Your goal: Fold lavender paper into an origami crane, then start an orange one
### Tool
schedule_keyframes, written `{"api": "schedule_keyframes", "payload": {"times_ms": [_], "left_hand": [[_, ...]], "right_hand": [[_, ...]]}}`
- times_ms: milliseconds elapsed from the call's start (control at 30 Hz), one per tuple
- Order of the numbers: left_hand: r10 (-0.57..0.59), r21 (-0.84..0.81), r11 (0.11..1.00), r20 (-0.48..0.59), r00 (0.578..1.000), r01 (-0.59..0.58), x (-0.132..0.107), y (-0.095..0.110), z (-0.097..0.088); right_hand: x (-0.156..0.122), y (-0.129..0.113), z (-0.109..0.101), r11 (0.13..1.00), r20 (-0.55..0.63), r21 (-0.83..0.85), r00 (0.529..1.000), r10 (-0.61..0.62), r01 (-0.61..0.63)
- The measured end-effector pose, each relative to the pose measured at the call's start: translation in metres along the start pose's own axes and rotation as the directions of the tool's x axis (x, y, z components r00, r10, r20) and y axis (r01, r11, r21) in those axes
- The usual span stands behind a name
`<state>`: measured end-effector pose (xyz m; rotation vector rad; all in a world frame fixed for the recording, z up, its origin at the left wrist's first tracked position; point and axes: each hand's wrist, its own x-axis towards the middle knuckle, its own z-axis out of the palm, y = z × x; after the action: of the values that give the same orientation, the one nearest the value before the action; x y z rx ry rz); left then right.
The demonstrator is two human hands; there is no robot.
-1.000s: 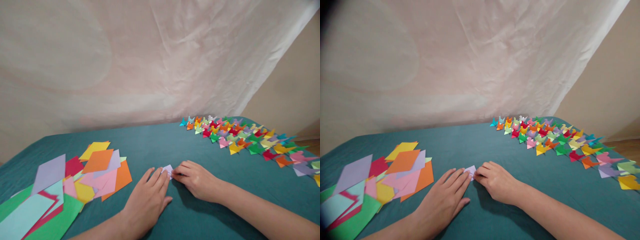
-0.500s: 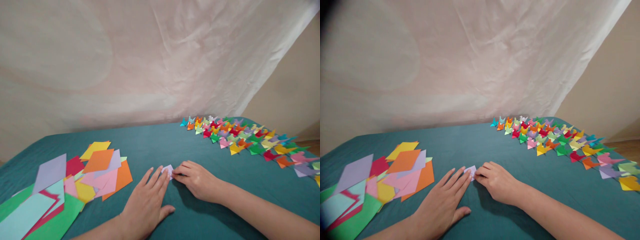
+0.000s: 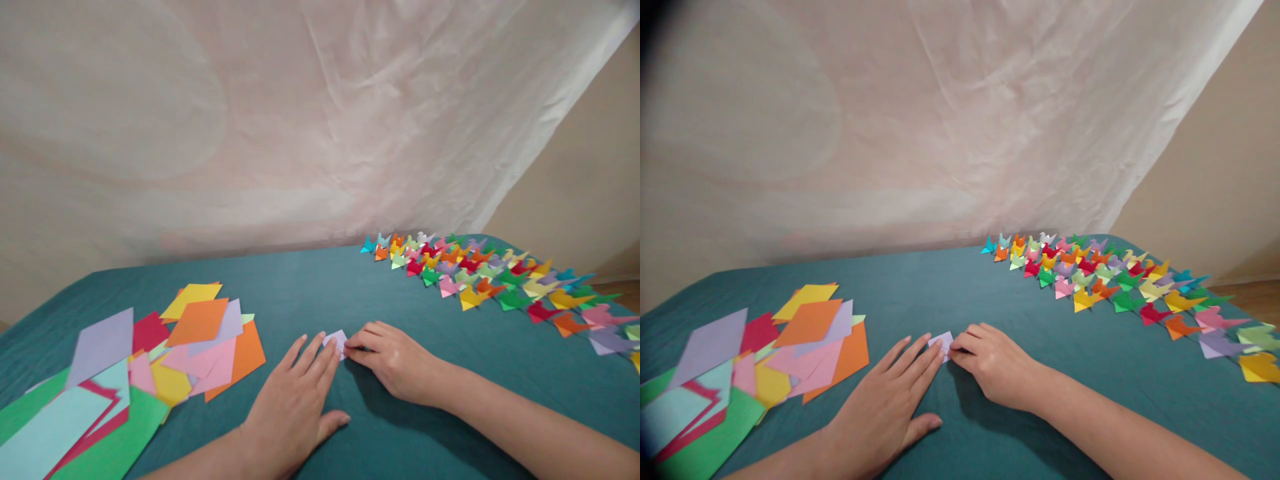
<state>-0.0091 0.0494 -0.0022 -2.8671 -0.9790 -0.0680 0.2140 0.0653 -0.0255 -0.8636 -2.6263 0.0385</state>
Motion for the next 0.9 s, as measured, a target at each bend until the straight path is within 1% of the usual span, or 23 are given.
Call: {"api": "schedule_keyframes", "payload": {"times_ms": [133, 467, 633, 900], "left_hand": [[0.008, -0.006, 1.000, -0.005, 1.000, -0.008, 0.0001, -0.0011, -0.0004], [0.026, -0.019, 0.999, -0.015, 1.000, -0.026, 0.0014, -0.0036, -0.0011], [0.023, -0.031, 0.999, 0.005, 1.000, -0.023, 0.0011, -0.0038, -0.0007], [0.028, -0.049, 0.998, -0.015, 0.999, -0.028, 0.0029, -0.0059, -0.0001]], "right_hand": [[0.0001, -0.0004, -0.0011, 1.000, 0.007, 0.003, 1.000, -0.002, 0.002], [0.0007, 0.0008, -0.0016, 1.000, -0.016, -0.007, 0.999, -0.028, 0.028], [0.0009, 0.0011, -0.0018, 1.000, 0.005, -0.007, 1.000, -0.017, 0.017], [0.0027, 0.0010, -0.0059, 0.998, 0.057, -0.051, 0.998, -0.025, 0.028]]}}
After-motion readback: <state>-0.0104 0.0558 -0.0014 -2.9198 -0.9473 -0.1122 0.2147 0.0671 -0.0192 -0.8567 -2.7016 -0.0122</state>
